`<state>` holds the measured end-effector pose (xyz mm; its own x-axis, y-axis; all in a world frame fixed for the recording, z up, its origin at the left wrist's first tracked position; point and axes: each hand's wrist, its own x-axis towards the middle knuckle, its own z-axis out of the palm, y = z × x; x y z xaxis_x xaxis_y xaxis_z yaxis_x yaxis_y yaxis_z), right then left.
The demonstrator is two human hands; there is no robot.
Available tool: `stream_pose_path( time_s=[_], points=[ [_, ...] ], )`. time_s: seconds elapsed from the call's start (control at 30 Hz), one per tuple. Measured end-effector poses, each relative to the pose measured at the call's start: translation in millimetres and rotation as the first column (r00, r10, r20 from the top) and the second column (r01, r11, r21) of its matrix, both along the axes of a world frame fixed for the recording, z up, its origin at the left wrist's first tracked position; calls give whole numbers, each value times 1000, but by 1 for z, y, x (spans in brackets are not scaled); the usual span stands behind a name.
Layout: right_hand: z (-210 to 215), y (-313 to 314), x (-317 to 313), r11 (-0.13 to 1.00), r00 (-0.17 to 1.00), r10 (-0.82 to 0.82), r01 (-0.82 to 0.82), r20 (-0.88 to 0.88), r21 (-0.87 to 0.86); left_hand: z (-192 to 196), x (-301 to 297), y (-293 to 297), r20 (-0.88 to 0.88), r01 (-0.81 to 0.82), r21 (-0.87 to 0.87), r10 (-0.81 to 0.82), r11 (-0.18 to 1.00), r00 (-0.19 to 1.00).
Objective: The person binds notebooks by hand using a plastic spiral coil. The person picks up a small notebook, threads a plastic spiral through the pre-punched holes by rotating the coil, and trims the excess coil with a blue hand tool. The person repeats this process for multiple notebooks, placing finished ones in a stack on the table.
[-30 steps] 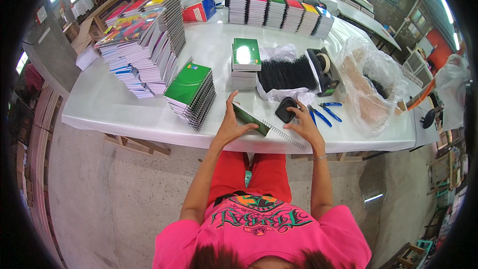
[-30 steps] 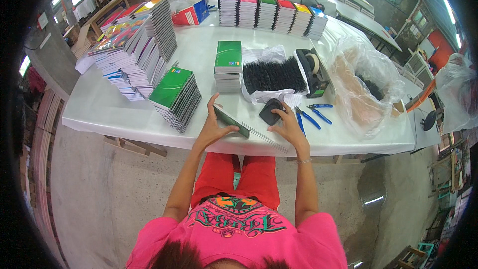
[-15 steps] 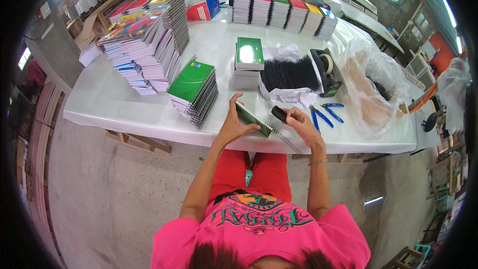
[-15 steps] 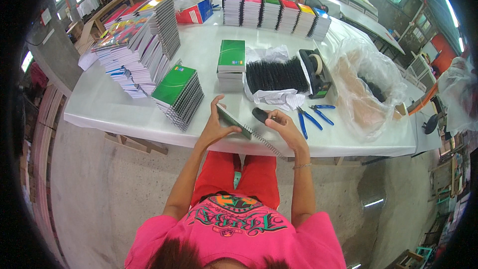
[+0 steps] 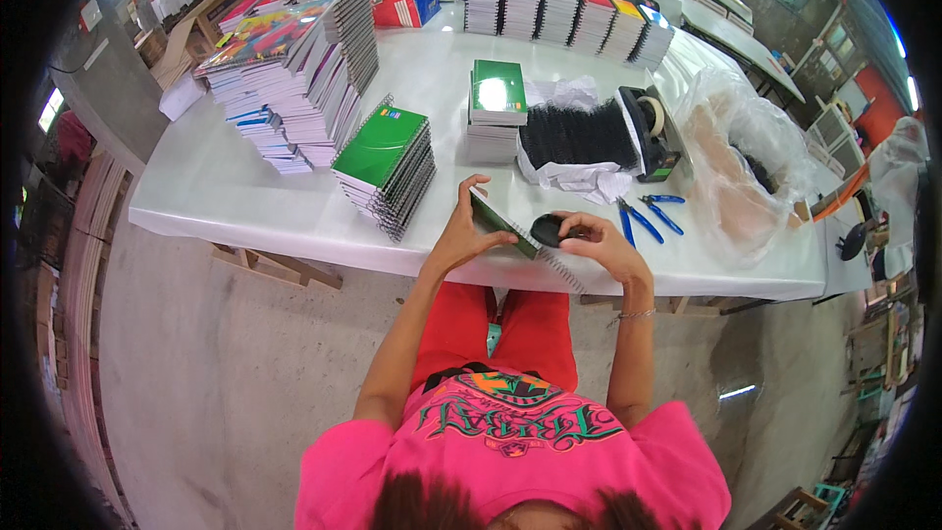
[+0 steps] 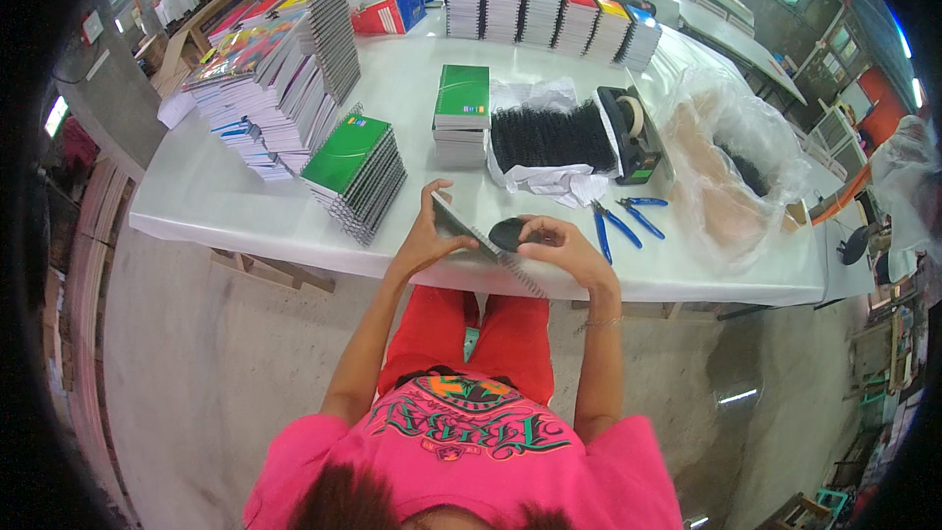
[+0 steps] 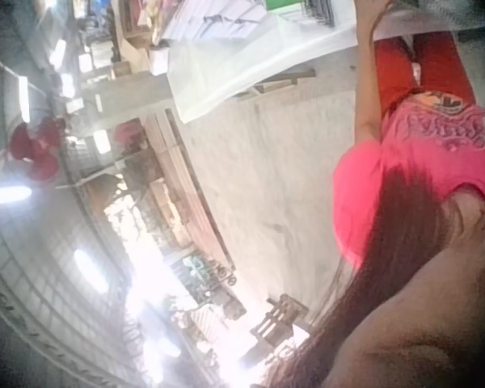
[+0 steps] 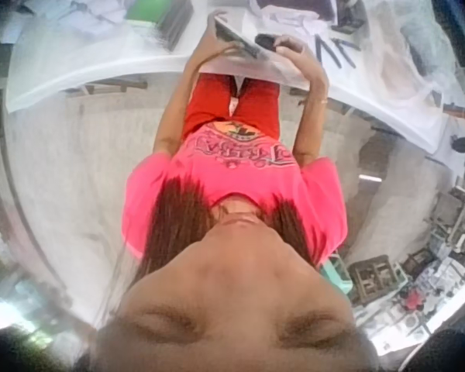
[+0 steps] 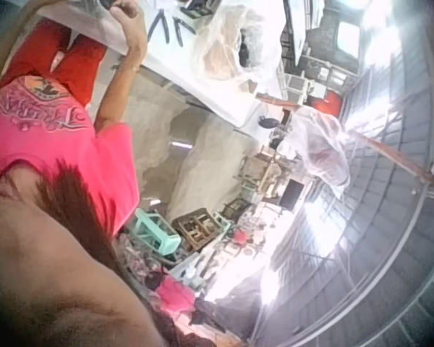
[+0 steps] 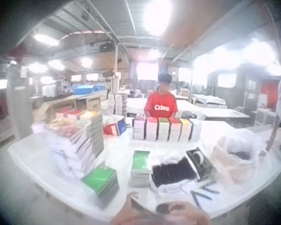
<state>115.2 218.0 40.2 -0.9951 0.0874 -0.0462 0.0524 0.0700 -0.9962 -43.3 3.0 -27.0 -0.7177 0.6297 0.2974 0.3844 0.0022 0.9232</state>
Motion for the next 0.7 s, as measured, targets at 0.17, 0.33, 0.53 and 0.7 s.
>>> stream_pose_path(
  time_s=[0.17,0.33,0.53,0.7],
  points=[
    [4,-4,3,995,999,-15,10,50,97,6,2,-1,125,86,18,-88,996,988],
    [11,-5,6,995,996,55,-49,67,-86,1,1,-3,27,97,8,-97,995,995],
    [16,-4,7,984,988,155,-152,21,-87,-5,-5,-1,-14,107,38,-106,994,994],
    [7,-3,-3,989,993,112,-108,29,-106,-4,-5,-6,81,185,-17,-183,983,980]
  ],
)
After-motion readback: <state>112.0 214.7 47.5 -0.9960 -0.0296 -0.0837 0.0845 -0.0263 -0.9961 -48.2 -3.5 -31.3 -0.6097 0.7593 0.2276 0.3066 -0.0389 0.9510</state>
